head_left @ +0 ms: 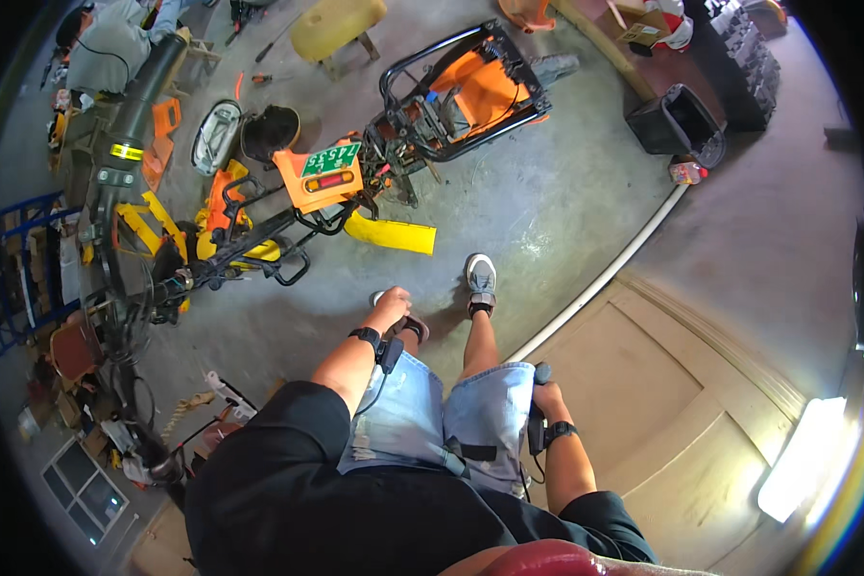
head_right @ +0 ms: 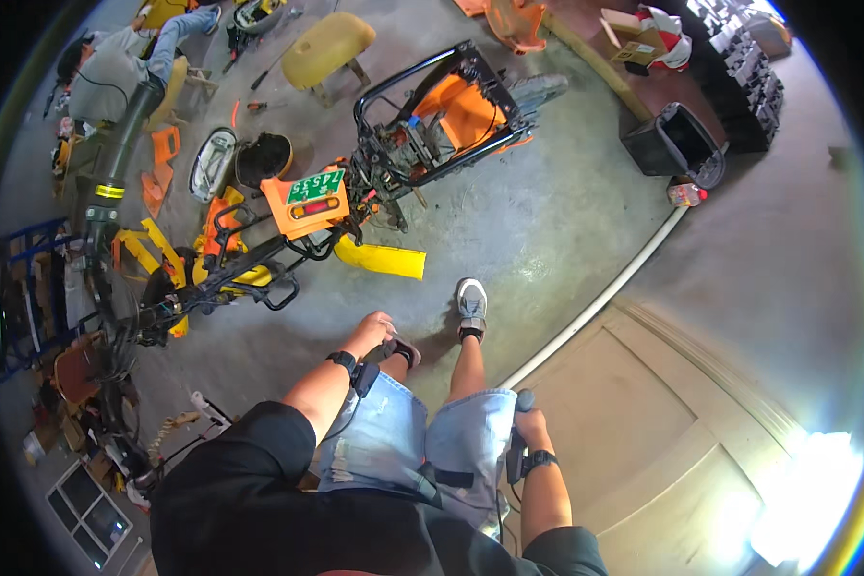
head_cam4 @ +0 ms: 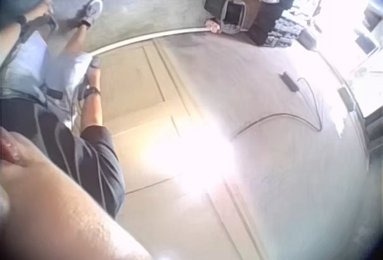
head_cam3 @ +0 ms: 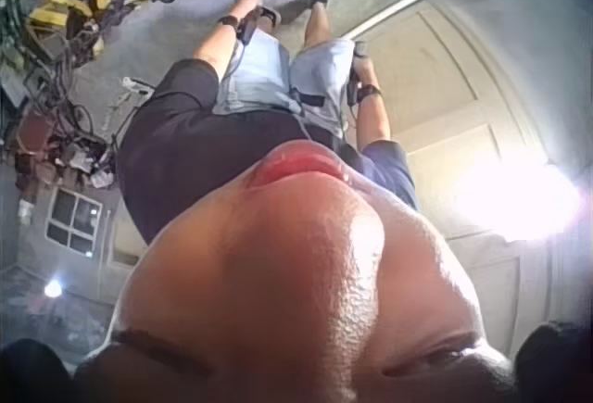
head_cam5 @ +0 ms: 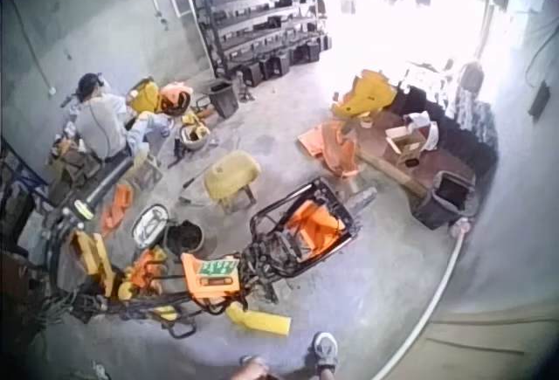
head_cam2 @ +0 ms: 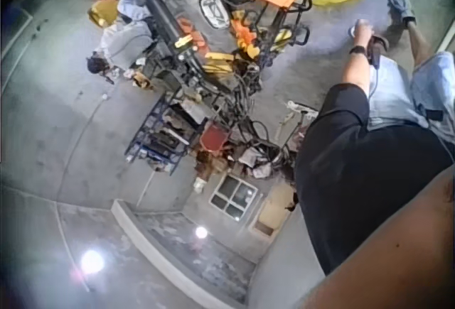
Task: Using a drill and manual assembly to repair or reassemble parts of a motorcycle or scooter frame.
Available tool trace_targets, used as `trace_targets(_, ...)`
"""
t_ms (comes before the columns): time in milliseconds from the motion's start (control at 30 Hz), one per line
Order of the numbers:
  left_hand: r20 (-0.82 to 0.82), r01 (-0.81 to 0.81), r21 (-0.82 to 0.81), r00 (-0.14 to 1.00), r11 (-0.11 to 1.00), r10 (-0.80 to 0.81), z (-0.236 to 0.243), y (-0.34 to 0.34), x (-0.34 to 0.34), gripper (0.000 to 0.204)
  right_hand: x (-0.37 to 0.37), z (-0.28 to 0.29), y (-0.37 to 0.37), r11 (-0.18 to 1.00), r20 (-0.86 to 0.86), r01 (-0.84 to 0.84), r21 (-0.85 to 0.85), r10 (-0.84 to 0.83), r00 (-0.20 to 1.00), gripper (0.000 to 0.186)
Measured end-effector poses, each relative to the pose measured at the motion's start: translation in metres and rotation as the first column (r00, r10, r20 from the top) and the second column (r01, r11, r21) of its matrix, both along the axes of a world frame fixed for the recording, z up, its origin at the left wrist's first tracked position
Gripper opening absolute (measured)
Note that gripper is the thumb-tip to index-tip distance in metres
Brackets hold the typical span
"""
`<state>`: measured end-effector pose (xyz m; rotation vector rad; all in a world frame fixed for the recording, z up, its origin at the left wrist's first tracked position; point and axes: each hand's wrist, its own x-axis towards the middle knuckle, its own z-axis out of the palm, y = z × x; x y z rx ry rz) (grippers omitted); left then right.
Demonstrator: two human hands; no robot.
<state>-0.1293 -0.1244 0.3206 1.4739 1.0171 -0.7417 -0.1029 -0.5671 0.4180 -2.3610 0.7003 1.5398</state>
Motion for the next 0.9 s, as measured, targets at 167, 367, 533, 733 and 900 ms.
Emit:
trace_targets(167, 0.096, 0.001, -0.078, 0.995, 0.997, 0.006, 0.085, 0.016, 0.016, 0.031, 0.064, 0.072, 0.039, 0.959, 0.043, 0.207, 0.191, -0.219, 0.975, 0.033)
trace_targets(367, 0.017, 0.012, 0.008, 1.0, 1.0, -0.012, 0.21, 0.025, 0.021, 0.033, 0.13, 0.098, 0.039, 0.969, -0.002, 0.123, 0.216, -0.126, 0.992, 0.043)
trace_targets(533, 0.092, -0.119, 0.101, 0.99, 0.988, 0.11, 0.261, 0.032, -0.006, 0.034, 0.205, 0.139, 0.033, 0.984, 0.016, -0.112, 0.138, 0.111, 0.994, 0.043)
trace_targets(733, -0.111, -0.165, 0.149, 0.977, 0.975, 0.182, 0.276, 0.008, -0.011, 0.037, 0.314, 0.17, 0.021, 0.964, 0.083, -0.217, 0.154, 0.206, 0.975, 0.04)
trace_targets(900, -0.23, -0.152, -0.02, 0.963, 0.988, 0.143, 0.258, 0.001, 0.02, 0.038, 0.378, 0.162, -0.004, 0.976, 0.193, -0.093, 0.197, 0.055, 0.98, 0.04)
